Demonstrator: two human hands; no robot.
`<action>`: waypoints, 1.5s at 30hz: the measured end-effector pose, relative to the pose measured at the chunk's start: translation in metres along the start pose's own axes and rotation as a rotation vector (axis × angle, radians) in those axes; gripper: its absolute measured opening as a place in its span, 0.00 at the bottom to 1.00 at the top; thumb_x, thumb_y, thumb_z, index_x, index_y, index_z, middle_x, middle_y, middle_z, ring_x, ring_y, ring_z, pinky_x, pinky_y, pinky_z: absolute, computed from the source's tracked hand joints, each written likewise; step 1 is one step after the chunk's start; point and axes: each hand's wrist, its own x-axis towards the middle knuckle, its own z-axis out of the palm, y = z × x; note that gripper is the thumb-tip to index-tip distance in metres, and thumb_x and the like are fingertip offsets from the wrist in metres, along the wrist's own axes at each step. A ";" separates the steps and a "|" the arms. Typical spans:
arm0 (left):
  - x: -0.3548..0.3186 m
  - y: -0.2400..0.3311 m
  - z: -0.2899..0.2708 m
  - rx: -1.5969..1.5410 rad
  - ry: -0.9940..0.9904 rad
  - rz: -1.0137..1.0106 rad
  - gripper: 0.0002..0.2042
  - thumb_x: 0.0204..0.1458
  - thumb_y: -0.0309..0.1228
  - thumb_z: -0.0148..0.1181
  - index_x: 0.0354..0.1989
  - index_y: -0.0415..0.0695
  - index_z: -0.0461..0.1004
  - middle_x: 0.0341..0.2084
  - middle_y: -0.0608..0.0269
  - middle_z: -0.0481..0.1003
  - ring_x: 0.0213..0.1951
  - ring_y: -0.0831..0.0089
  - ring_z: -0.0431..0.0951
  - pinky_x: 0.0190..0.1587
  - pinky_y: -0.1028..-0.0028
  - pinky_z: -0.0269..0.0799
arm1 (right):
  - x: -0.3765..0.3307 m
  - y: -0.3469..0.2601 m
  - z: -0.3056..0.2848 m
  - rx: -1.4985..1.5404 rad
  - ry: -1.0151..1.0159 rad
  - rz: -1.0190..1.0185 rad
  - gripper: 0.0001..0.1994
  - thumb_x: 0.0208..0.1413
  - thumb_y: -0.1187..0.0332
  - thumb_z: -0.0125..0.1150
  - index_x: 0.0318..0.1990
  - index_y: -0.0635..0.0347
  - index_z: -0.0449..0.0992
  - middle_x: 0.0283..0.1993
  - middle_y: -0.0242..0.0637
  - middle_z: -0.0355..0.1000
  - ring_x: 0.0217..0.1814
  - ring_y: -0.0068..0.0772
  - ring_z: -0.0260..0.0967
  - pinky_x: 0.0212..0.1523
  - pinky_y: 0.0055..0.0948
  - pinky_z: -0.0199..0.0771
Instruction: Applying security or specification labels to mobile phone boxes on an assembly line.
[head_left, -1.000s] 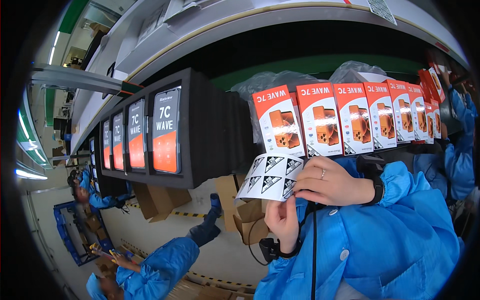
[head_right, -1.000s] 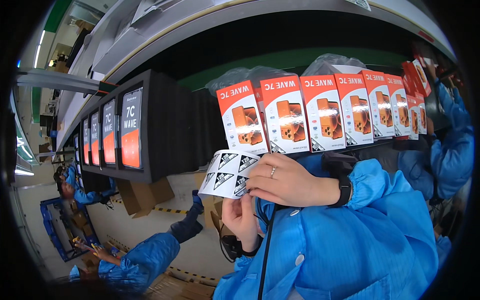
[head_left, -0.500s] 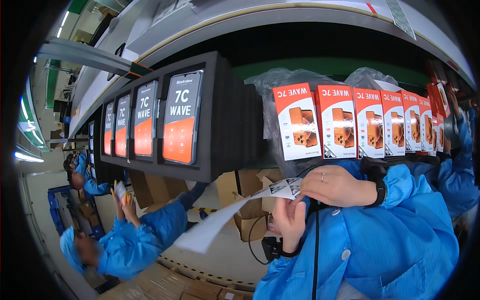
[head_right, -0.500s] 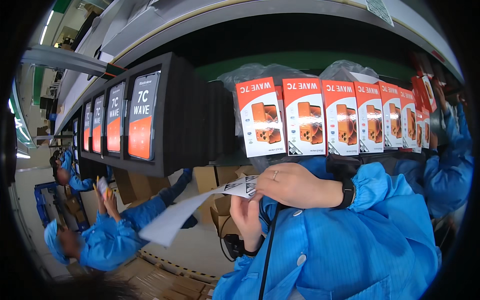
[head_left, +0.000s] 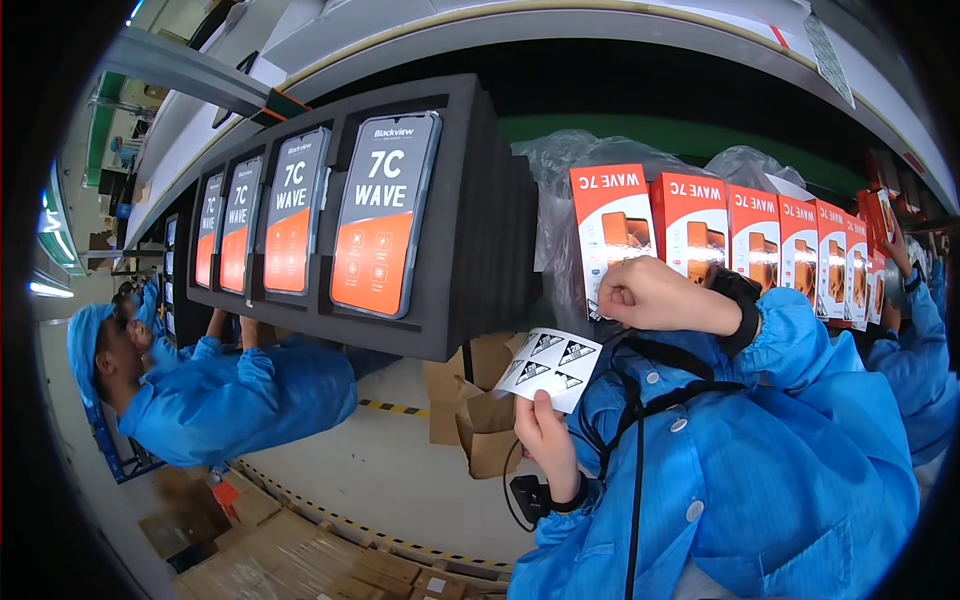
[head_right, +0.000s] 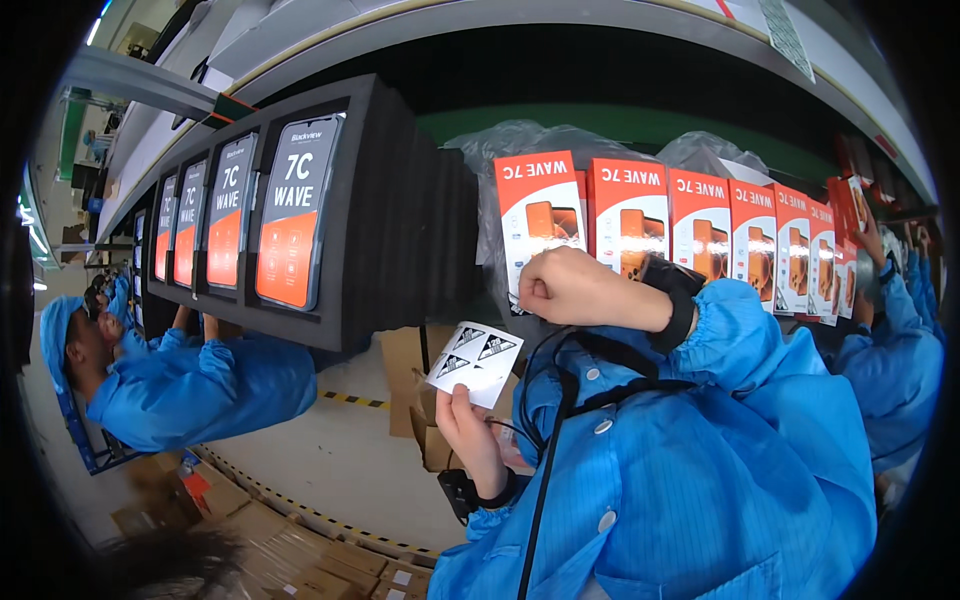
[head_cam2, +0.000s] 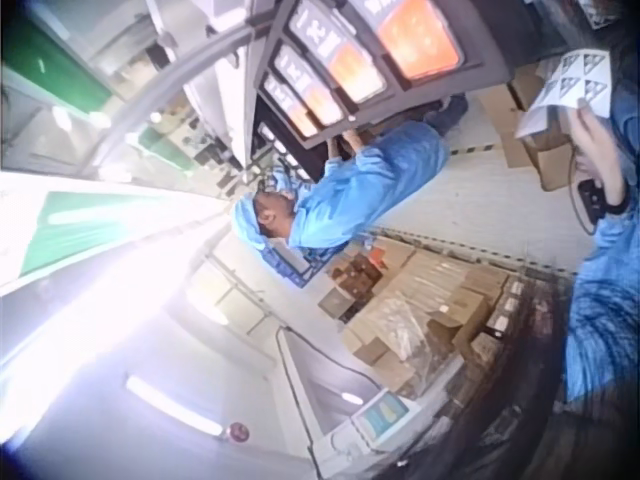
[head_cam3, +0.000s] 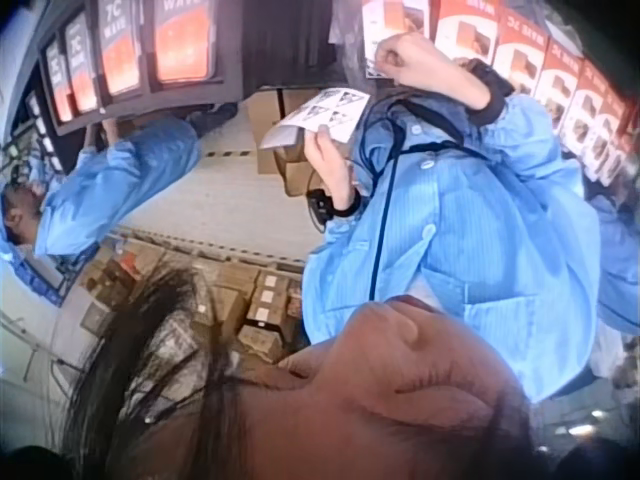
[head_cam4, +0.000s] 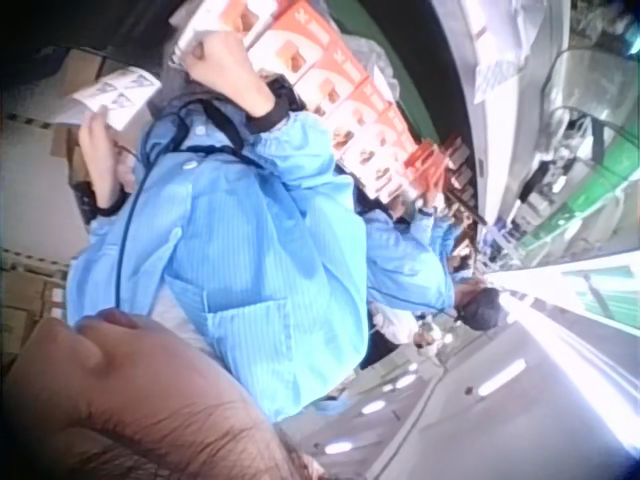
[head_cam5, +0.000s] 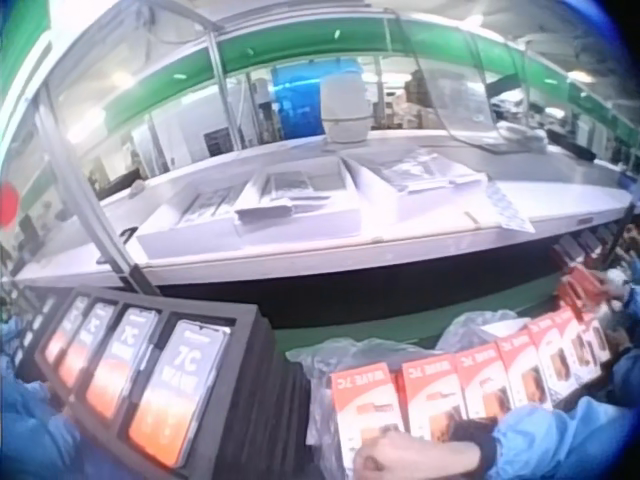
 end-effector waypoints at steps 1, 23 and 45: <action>0.000 0.000 -0.001 0.007 0.024 -0.016 0.11 0.59 0.29 0.45 0.41 0.33 0.70 0.23 0.70 0.70 0.21 0.89 0.57 0.21 0.84 0.48 | 0.001 0.001 0.000 -0.001 -0.005 0.001 0.05 0.45 0.73 0.61 0.24 0.67 0.74 0.23 0.40 0.71 0.23 0.32 0.70 0.26 0.27 0.68; -0.003 0.015 0.003 -0.308 0.039 0.054 0.15 0.58 0.28 0.40 0.48 0.31 0.64 0.40 0.50 0.72 0.40 0.69 0.75 0.43 0.74 0.70 | -0.009 0.006 0.009 -0.193 0.270 -0.093 0.12 0.41 0.72 0.62 0.32 0.63 0.65 0.32 0.46 0.65 0.30 0.43 0.70 0.31 0.35 0.68; 0.122 -0.024 0.106 -0.060 -0.536 -0.058 0.26 0.63 0.45 0.37 0.61 0.36 0.56 0.56 0.52 0.65 0.55 0.61 0.68 0.56 0.65 0.64 | -0.113 0.034 -0.007 0.944 0.735 -0.064 0.39 0.47 0.73 0.59 0.65 0.70 0.45 0.62 0.53 0.55 0.66 0.45 0.53 0.64 0.35 0.53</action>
